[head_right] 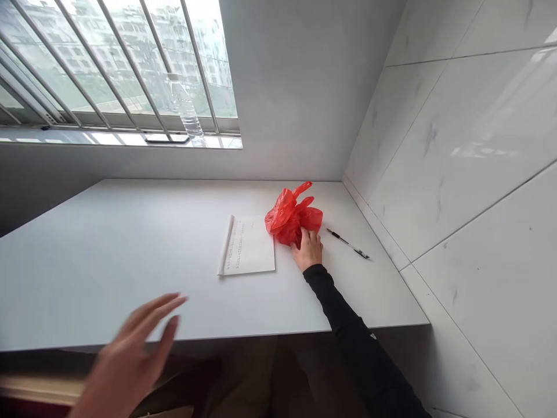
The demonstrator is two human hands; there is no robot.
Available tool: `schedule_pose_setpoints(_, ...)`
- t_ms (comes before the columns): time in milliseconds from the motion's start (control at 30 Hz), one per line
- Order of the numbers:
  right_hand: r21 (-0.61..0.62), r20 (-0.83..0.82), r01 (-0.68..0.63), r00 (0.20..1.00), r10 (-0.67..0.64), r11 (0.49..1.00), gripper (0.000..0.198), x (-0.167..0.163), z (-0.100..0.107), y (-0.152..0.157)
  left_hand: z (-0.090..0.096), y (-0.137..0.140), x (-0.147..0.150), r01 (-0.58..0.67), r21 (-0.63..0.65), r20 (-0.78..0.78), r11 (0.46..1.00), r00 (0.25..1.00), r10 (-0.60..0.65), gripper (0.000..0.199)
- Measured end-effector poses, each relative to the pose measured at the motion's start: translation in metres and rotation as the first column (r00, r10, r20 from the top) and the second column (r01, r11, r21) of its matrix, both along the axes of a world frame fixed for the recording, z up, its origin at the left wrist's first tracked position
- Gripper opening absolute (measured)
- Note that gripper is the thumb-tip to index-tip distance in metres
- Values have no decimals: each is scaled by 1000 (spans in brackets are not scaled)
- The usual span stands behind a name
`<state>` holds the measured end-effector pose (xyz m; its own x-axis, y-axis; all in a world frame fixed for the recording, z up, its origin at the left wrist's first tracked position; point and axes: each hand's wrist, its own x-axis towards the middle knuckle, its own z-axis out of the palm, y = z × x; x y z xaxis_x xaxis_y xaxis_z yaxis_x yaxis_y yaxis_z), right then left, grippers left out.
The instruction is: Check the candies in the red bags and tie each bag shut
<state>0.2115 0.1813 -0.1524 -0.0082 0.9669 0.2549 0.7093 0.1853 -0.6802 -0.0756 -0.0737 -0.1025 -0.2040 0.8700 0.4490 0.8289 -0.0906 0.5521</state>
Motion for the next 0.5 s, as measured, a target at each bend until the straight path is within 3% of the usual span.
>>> schedule_pose_setpoints(67,15,52,27,998,-28,1000,49,9,-4,-9,-1,40,30,122,-111,-262,986,954,-147,38)
schedule_pose_setpoints(200,109,115,16,993,-29,994,57,26,14,-28,-21,93,63,204,-212,-315,956,911,-264,45)
schedule_pose_setpoints(333,186,184,-120,979,85,975,53,7,39,-22,-37,102,65,199,-291,-339,936,893,-295,50)
schedule_pose_setpoints(500,131,256,-235,947,196,963,47,-37,51,4,-39,101,50,72,-312,-331,947,927,-179,50)
